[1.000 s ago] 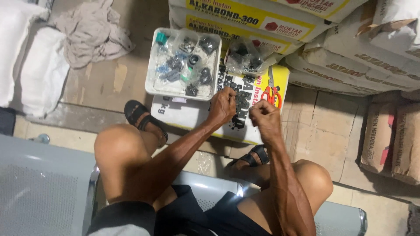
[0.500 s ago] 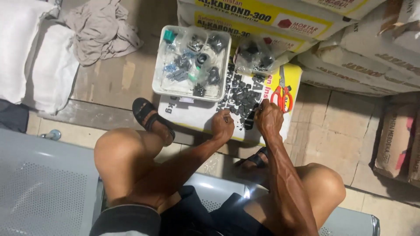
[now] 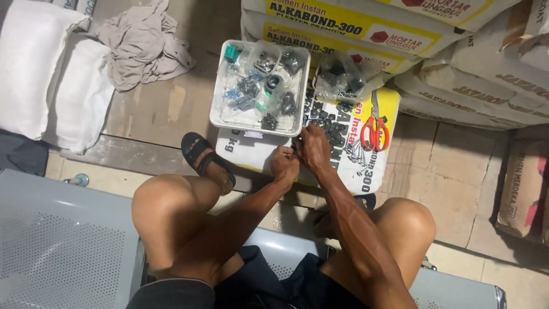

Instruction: Sorting small black fasteners from a pile into a plastic storage container.

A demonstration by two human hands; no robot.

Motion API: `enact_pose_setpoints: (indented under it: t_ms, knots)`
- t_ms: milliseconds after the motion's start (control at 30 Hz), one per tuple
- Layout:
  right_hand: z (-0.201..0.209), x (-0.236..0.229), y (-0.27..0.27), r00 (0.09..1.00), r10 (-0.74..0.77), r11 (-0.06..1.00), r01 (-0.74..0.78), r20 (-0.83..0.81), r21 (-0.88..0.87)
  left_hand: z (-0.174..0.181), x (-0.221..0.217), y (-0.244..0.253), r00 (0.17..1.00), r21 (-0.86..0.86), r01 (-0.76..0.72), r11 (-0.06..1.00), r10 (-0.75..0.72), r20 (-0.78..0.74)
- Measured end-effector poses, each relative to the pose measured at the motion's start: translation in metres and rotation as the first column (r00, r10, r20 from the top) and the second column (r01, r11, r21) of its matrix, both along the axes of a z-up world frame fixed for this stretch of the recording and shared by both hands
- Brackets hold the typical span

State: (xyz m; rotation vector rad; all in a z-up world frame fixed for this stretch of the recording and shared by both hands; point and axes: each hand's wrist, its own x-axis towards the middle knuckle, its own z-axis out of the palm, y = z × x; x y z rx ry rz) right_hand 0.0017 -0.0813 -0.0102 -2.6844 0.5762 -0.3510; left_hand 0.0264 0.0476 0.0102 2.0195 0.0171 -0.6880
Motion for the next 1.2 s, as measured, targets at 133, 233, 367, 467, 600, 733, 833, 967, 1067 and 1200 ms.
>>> enact_pose_setpoints:
  t_ms: [133,233,367,467,600,733,833,967,1067,1200]
  knots:
    - [0.033,-0.008,0.003,0.999,-0.023,0.999,0.025,-0.048,0.028,0.000,0.004,-0.007,1.000,0.024,-0.013,1.000,0.014,-0.004]
    - [0.072,-0.024,-0.001,0.979,-0.089,0.953,0.137,-0.185,0.269,0.026,-0.002,-0.005,0.999,0.027,-0.043,0.999,0.044,-0.033]
    - [0.144,-0.041,-0.012,0.994,-0.110,0.823,0.087,0.006,0.561,0.091,-0.006,-0.016,0.992,-0.327,-0.058,0.943,0.018,-0.123]
    - [0.184,-0.055,-0.018,0.987,-0.135,0.822,0.064,0.084,0.566,0.109,-0.005,-0.029,0.989,-0.468,-0.030,0.883,-0.042,-0.142]
    - [0.201,-0.069,-0.026,0.966,-0.047,0.933,-0.048,0.252,0.358,0.118,-0.004,-0.038,0.994,-0.558,0.039,0.829,-0.088,-0.061]
    - [0.197,-0.071,-0.024,0.966,-0.004,0.968,-0.062,0.258,0.245,0.126,-0.004,-0.045,0.993,-0.536,0.048,0.843,-0.096,-0.062]
    - [0.184,-0.071,-0.028,0.974,0.061,0.979,-0.102,0.219,0.178,0.104,-0.004,-0.050,0.992,-0.439,0.092,0.894,-0.122,-0.042]
    - [0.169,-0.067,-0.030,0.980,0.087,0.988,-0.108,0.179,0.112,0.089,0.001,-0.055,0.990,-0.393,0.024,0.919,-0.077,-0.121]
    - [0.182,-0.067,-0.028,0.988,0.068,0.976,-0.095,0.136,0.198,0.106,0.002,-0.052,0.981,-0.379,0.017,0.925,-0.089,-0.173]
    - [0.203,-0.067,-0.027,0.996,-0.070,0.884,0.037,0.053,0.466,0.104,0.000,-0.064,0.956,-0.481,0.034,0.876,-0.169,-0.240]
